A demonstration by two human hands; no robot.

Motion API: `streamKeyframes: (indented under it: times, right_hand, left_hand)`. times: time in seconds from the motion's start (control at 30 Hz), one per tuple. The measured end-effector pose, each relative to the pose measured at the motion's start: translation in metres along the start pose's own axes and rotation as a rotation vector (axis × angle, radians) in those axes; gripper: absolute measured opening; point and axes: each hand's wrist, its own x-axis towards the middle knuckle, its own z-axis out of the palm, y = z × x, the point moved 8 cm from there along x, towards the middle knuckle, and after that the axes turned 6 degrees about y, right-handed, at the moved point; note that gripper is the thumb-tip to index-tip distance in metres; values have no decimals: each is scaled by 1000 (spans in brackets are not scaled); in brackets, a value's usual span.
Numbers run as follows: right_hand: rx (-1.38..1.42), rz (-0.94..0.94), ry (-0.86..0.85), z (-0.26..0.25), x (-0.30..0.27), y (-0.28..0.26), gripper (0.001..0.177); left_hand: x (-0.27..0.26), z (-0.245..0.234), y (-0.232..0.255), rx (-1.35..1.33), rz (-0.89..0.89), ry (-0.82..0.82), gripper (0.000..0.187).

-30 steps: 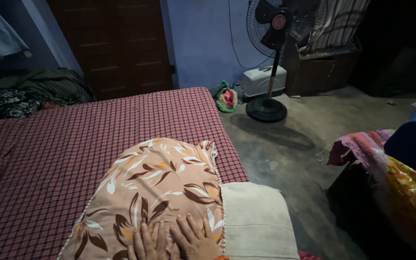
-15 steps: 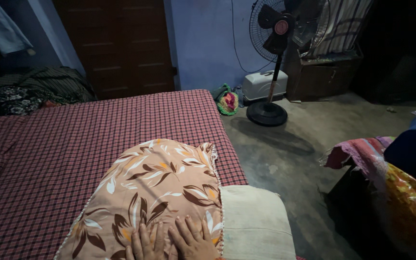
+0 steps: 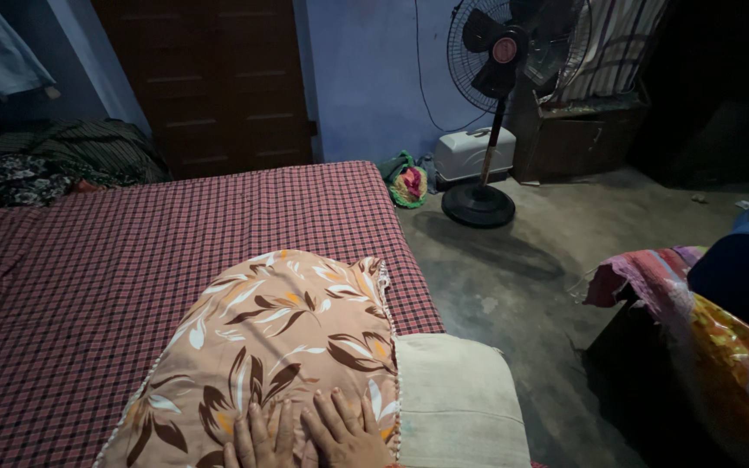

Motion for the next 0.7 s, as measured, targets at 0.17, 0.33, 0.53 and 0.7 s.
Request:
streamKeyframes:
  times: [0.17,0.33,0.53,0.7]
  right_hand:
    - [12,14,0,-8,2,-1,58]
    - [38,11,-60,-9,4,-1,60]
    - [103,30,-79,-11,4,0,61]
    - [28,20,-45,-13,5,-1,60]
  left_hand:
    - [-6,2,-2,38,17,-45,68]
    - [-10,7,-3,32,-30,-73,65]
    - [-12,6,-3,14,-1,-48,65]
    - [-16,7,-6,8,2,-39,64]
